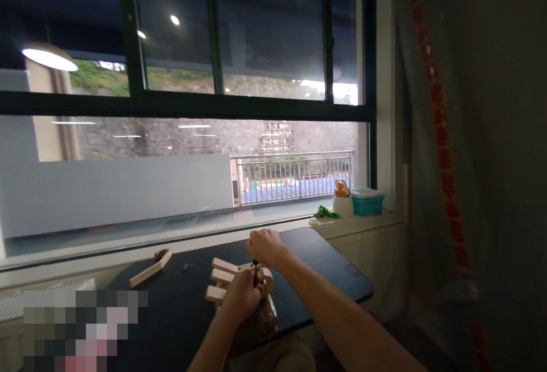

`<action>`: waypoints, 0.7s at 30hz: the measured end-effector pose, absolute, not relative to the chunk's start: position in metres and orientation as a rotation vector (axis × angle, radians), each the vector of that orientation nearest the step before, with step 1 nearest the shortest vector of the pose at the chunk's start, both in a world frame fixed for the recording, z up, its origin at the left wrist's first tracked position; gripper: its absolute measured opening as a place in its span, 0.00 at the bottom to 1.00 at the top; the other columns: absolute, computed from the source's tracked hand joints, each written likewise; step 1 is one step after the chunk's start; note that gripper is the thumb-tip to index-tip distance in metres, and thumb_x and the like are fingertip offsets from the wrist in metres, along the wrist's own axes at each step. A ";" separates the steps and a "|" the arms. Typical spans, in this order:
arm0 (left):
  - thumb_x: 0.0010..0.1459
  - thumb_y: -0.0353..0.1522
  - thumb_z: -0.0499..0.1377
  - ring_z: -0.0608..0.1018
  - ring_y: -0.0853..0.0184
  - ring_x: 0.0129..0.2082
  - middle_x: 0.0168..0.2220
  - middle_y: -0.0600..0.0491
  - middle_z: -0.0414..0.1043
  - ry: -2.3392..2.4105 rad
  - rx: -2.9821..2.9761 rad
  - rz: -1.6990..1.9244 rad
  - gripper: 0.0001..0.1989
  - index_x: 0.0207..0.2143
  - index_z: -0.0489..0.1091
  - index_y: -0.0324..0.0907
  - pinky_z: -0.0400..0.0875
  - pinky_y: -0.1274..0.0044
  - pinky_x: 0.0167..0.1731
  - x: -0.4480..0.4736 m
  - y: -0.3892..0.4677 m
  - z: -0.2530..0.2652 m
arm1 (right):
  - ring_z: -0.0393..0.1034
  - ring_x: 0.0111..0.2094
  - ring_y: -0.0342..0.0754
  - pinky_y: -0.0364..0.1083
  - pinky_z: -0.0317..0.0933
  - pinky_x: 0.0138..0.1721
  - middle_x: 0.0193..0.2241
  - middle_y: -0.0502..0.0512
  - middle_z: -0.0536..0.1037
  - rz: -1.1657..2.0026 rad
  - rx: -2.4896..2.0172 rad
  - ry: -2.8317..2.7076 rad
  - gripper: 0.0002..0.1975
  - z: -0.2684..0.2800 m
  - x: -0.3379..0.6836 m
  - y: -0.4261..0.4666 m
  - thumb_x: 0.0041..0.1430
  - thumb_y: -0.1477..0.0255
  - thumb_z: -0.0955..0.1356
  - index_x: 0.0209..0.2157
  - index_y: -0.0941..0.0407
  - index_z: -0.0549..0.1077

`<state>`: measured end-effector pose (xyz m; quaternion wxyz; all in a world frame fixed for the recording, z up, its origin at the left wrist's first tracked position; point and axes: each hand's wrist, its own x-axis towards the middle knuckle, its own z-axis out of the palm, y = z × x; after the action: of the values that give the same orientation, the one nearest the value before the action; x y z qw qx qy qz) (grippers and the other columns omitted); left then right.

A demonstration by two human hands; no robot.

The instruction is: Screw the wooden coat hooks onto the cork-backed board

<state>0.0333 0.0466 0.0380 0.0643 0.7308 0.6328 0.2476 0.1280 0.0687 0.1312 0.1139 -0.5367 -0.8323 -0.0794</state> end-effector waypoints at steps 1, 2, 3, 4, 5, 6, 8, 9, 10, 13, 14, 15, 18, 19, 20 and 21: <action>0.48 0.25 0.53 0.75 0.62 0.36 0.33 0.47 0.74 1.907 2.208 0.746 0.07 0.31 0.69 0.37 0.61 0.77 0.34 0.033 0.047 0.038 | 0.71 0.42 0.49 0.50 0.63 0.41 0.40 0.61 0.76 -0.230 -1.565 -2.454 0.15 0.135 0.128 0.067 0.61 0.65 0.61 0.43 0.60 0.71; 0.48 0.25 0.53 0.75 0.62 0.36 0.33 0.47 0.74 1.906 2.209 0.744 0.07 0.31 0.69 0.37 0.61 0.77 0.34 0.033 0.048 0.037 | 0.71 0.43 0.50 0.49 0.63 0.41 0.41 0.62 0.76 -0.224 -1.546 -2.477 0.15 0.139 0.128 0.065 0.60 0.66 0.62 0.44 0.60 0.71; 0.49 0.25 0.54 0.75 0.62 0.36 0.34 0.47 0.74 1.908 2.209 0.741 0.07 0.32 0.69 0.37 0.61 0.77 0.34 0.032 0.049 0.037 | 0.71 0.43 0.52 0.48 0.64 0.40 0.41 0.63 0.76 -0.215 -1.523 -2.509 0.16 0.143 0.129 0.063 0.58 0.66 0.63 0.43 0.60 0.72; 0.49 0.26 0.54 0.75 0.62 0.37 0.34 0.47 0.74 1.909 2.211 0.737 0.07 0.32 0.69 0.37 0.62 0.77 0.34 0.031 0.049 0.036 | 0.71 0.43 0.53 0.48 0.64 0.39 0.40 0.63 0.77 -0.203 -1.498 -2.548 0.16 0.148 0.131 0.061 0.56 0.65 0.64 0.42 0.59 0.73; 0.49 0.26 0.54 0.74 0.62 0.38 0.35 0.47 0.74 1.910 2.213 0.733 0.08 0.33 0.70 0.37 0.62 0.77 0.35 0.031 0.050 0.036 | 0.71 0.42 0.53 0.48 0.64 0.38 0.40 0.62 0.77 -0.191 -1.474 -2.588 0.16 0.153 0.132 0.059 0.54 0.65 0.65 0.41 0.58 0.74; 0.49 0.27 0.55 0.74 0.62 0.39 0.36 0.47 0.74 1.912 2.215 0.730 0.08 0.33 0.70 0.38 0.62 0.77 0.36 0.030 0.050 0.036 | 0.71 0.42 0.54 0.48 0.64 0.38 0.39 0.61 0.77 -0.183 -1.450 -2.625 0.15 0.157 0.134 0.058 0.52 0.64 0.65 0.39 0.57 0.75; 0.49 0.28 0.55 0.73 0.62 0.41 0.38 0.47 0.73 1.921 2.213 0.728 0.08 0.34 0.69 0.37 0.61 0.77 0.37 0.029 0.050 0.036 | 0.71 0.42 0.54 0.48 0.64 0.37 0.39 0.60 0.78 -0.186 -1.404 -2.672 0.14 0.163 0.137 0.056 0.51 0.66 0.65 0.37 0.56 0.76; 0.49 0.28 0.55 0.73 0.62 0.41 0.38 0.46 0.73 1.928 2.206 0.727 0.09 0.35 0.69 0.37 0.61 0.77 0.38 0.029 0.050 0.036 | 0.71 0.42 0.54 0.48 0.64 0.37 0.40 0.59 0.78 -0.193 -1.379 -2.685 0.13 0.164 0.137 0.055 0.51 0.67 0.64 0.37 0.55 0.76; 0.50 0.28 0.55 0.73 0.61 0.41 0.38 0.46 0.73 1.940 2.193 0.726 0.09 0.35 0.69 0.36 0.61 0.76 0.38 0.029 0.049 0.036 | 0.71 0.43 0.53 0.47 0.64 0.38 0.40 0.59 0.77 -0.202 -1.354 -2.690 0.13 0.164 0.138 0.054 0.53 0.68 0.63 0.38 0.55 0.76; 0.50 0.28 0.55 0.73 0.60 0.40 0.37 0.44 0.73 1.961 2.148 0.704 0.07 0.33 0.70 0.35 0.62 0.75 0.36 0.032 0.047 0.039 | 0.70 0.44 0.52 0.47 0.62 0.40 0.41 0.59 0.77 -0.225 -1.318 -2.678 0.15 0.158 0.138 0.054 0.56 0.67 0.60 0.40 0.55 0.75; 0.50 0.27 0.56 0.74 0.60 0.38 0.35 0.44 0.73 1.956 2.137 0.691 0.07 0.32 0.70 0.34 0.62 0.75 0.36 0.033 0.046 0.041 | 0.70 0.44 0.52 0.47 0.62 0.40 0.41 0.60 0.77 -0.232 -1.322 -2.668 0.16 0.155 0.137 0.055 0.57 0.67 0.59 0.41 0.55 0.75; 0.50 0.27 0.56 0.74 0.60 0.37 0.34 0.45 0.73 1.945 2.130 0.677 0.06 0.32 0.70 0.34 0.63 0.75 0.35 0.034 0.045 0.042 | 0.71 0.43 0.52 0.47 0.62 0.39 0.41 0.61 0.77 -0.236 -1.331 -2.657 0.17 0.152 0.137 0.056 0.57 0.67 0.59 0.41 0.56 0.75; 0.53 0.29 0.56 0.74 0.62 0.38 0.34 0.48 0.73 1.880 2.131 0.627 0.06 0.33 0.71 0.35 0.65 0.74 0.37 0.033 0.043 0.048 | 0.71 0.42 0.54 0.48 0.63 0.38 0.40 0.64 0.77 -0.241 -1.359 -2.631 0.17 0.146 0.136 0.061 0.58 0.66 0.59 0.40 0.58 0.75; 0.55 0.31 0.56 0.74 0.63 0.39 0.37 0.49 0.72 1.850 2.134 0.600 0.08 0.36 0.70 0.35 0.67 0.73 0.39 0.032 0.043 0.050 | 0.71 0.42 0.54 0.48 0.63 0.38 0.40 0.65 0.77 -0.243 -1.363 -2.623 0.17 0.145 0.136 0.063 0.58 0.66 0.59 0.39 0.59 0.75; 0.57 0.34 0.56 0.73 0.63 0.40 0.40 0.49 0.71 1.819 2.134 0.570 0.11 0.39 0.69 0.36 0.68 0.71 0.40 0.029 0.044 0.052 | 0.71 0.42 0.55 0.49 0.63 0.38 0.39 0.65 0.77 -0.244 -1.365 -2.615 0.18 0.144 0.135 0.064 0.58 0.66 0.59 0.39 0.59 0.75; 0.58 0.36 0.55 0.73 0.64 0.41 0.43 0.50 0.70 1.793 2.130 0.543 0.14 0.43 0.68 0.37 0.70 0.69 0.40 0.026 0.045 0.055 | 0.71 0.42 0.55 0.49 0.63 0.38 0.39 0.65 0.77 -0.243 -1.364 -2.610 0.18 0.143 0.135 0.065 0.58 0.66 0.59 0.39 0.59 0.75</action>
<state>0.0256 0.0451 0.0546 0.1520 0.7421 0.6248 0.1893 0.1349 0.0654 0.1432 0.0933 -0.4595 -0.8795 -0.0820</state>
